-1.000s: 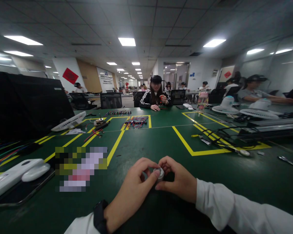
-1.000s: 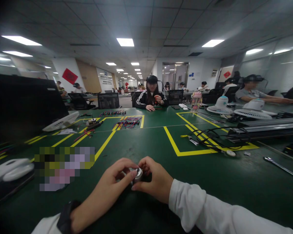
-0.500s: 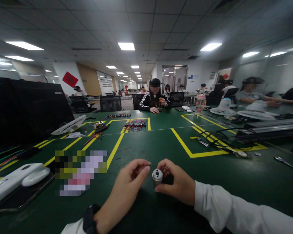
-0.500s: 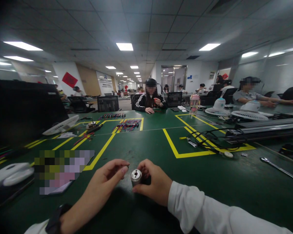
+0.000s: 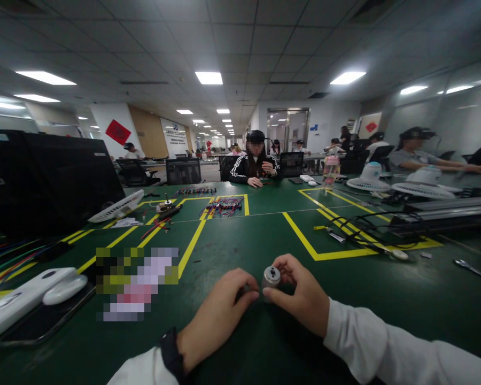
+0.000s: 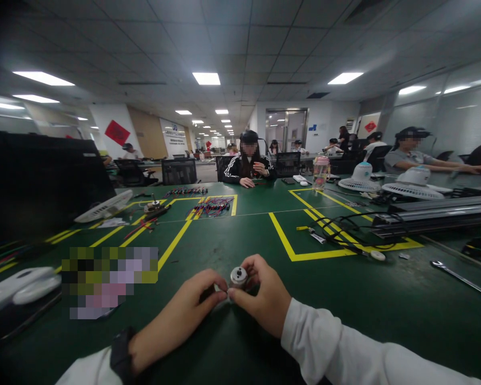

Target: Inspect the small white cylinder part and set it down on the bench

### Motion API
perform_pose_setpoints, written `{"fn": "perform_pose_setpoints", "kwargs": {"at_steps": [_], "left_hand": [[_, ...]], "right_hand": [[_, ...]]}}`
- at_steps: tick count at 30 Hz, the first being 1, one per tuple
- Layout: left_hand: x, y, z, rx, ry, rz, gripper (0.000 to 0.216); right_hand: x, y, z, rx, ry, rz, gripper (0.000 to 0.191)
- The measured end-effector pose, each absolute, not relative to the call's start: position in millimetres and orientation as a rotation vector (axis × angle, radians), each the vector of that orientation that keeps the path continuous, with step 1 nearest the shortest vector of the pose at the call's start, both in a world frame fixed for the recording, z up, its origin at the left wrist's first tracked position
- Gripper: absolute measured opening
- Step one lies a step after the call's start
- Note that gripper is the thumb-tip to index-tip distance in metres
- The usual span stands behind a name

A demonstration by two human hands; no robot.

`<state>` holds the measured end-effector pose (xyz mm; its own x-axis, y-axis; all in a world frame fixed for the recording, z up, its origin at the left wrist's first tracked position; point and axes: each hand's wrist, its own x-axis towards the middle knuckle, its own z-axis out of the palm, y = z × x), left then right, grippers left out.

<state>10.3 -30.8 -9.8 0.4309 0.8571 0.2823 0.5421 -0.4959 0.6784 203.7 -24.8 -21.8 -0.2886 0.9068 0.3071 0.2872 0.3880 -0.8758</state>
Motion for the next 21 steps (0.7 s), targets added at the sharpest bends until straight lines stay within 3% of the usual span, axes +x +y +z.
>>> {"fn": "perform_pose_setpoints", "kwargs": {"at_steps": [11, 21], "left_hand": [[3.7, -35.1, -11.4, 2.146, 1.175, 0.844, 0.023], [-69.9, -68.6, -15.8, 1.809, 1.375, 0.853, 0.013]], "right_hand": [[245.7, -32.3, -16.1, -1.22, -1.765, 0.857, 0.036], [420.6, -34.1, -36.2, -1.84, -1.469, 0.171, 0.065]]}}
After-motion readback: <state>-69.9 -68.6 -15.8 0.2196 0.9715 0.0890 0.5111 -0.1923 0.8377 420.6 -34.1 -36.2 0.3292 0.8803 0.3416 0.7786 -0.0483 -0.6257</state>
